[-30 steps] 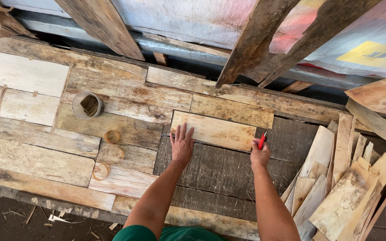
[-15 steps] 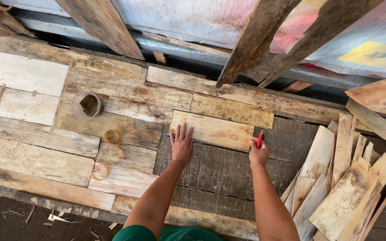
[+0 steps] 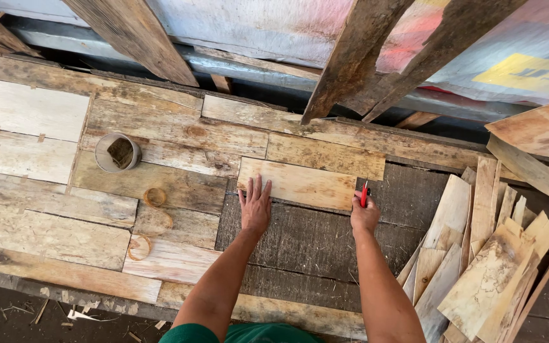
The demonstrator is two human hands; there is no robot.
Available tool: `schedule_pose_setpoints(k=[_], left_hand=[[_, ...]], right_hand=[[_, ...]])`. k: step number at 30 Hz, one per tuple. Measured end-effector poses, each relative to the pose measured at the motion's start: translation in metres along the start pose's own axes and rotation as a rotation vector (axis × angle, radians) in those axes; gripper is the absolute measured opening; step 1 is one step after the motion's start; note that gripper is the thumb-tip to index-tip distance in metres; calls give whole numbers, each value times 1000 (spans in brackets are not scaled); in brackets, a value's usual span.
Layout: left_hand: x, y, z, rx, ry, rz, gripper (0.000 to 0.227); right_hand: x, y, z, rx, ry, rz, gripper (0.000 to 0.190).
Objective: Fitting and trimming thin wood planks for floor or wall cladding using a utility knife.
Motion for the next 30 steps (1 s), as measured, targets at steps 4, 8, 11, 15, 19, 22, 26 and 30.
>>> schedule_pose_setpoints(k=[4,8,11,15,19,22,26,30], left_hand=[[0,2,2,-8,13,-7,59],[0,1,1,-21,1,-17,60],[0,1,2,-18,-5,-18,60],[0,0,-1,-12,-18,-20,60],[-1,2,3,-10,-20,-22,61],[-1,3,5,2,18,-18,60],[-2,1,4,28,-19,-14,61],[-2,1,5,41,-48,-16,63]], right_hand=[[-15,-9,-3,19,-35,40,16],[-15,-11,-4,32,-10,55,15],[-16,-11,-4,35,-13,60,16],[-18,-12,-5,30,3,52,17],[-12,-9,-4,41,-19,72,17],[-4,-3,-1,32,44,47,18],[-8,-5,-2,39,53,34,18],[-11,-6,-3,42,19,38,19]])
Point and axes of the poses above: each hand's wrist, its own y-axis away from the middle knuckle, its own z-axis out of the back of the hand, x = y × z, the point moved 6 cm from there along -y, towards the middle knuckle, and after that the axes turned 2 degrees about y, right-handed, at the moved point
